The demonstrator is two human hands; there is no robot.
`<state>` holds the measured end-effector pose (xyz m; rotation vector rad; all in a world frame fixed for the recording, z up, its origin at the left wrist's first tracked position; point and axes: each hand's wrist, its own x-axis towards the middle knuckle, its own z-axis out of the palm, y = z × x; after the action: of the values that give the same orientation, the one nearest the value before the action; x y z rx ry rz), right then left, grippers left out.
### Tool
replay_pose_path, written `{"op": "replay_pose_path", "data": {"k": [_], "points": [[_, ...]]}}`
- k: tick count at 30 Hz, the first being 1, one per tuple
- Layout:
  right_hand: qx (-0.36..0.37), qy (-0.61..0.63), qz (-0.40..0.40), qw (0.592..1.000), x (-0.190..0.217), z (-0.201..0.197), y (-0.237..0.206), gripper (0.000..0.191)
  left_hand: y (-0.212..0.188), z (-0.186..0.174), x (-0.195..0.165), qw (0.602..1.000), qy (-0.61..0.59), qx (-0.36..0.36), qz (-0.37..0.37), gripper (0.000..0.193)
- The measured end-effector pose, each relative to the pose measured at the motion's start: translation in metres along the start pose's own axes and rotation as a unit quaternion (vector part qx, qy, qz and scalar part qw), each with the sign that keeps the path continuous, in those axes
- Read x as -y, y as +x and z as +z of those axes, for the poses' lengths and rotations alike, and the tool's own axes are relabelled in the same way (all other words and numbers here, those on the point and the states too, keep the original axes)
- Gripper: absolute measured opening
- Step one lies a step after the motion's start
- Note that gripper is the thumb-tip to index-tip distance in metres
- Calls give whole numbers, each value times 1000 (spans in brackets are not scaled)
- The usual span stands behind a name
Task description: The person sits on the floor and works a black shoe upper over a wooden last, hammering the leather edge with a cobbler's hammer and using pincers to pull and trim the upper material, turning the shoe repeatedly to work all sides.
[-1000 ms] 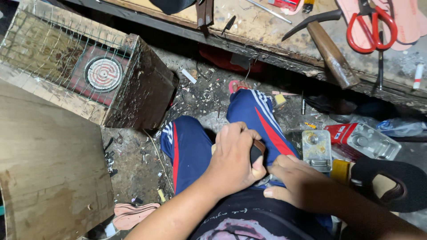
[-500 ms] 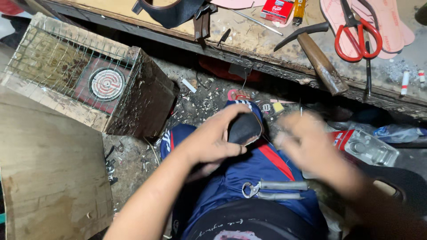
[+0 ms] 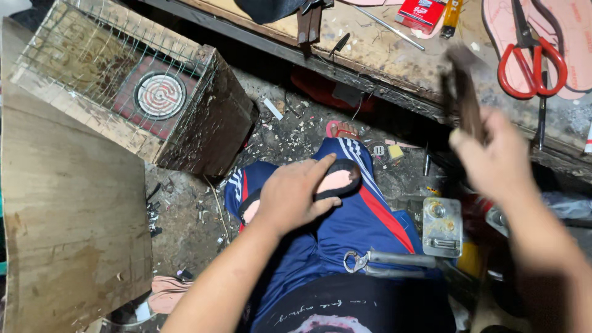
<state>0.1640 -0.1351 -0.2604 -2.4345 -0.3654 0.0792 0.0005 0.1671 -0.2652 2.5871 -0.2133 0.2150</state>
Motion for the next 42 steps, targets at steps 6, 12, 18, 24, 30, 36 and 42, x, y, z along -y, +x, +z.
{"op": "replay_pose_path", "data": {"k": [6, 12, 18, 24, 30, 36, 42], "points": [[203, 347, 230, 886, -2, 49, -80, 21, 3, -5, 11, 999, -39, 23, -6, 77], [193, 101, 136, 966, -15, 79, -93, 29, -1, 1, 17, 999, -41, 12, -1, 75], [185, -167, -31, 968, 33, 64, -86, 43, 0, 0, 20, 999, -27, 23, -20, 74], [189, -17, 58, 980, 55, 5, -76, 42, -6, -1, 17, 999, -42, 4, -22, 74], [254, -180, 5, 950, 100, 32, -76, 56, -9, -3, 20, 999, -41, 1, -17, 70], [183, 50, -52, 981, 120, -1, -92, 62, -13, -6, 18, 999, -35, -14, -19, 67], [300, -250, 11, 921, 88, 33, -76, 53, -20, -10, 8, 997, 34, -73, -11, 70]]}}
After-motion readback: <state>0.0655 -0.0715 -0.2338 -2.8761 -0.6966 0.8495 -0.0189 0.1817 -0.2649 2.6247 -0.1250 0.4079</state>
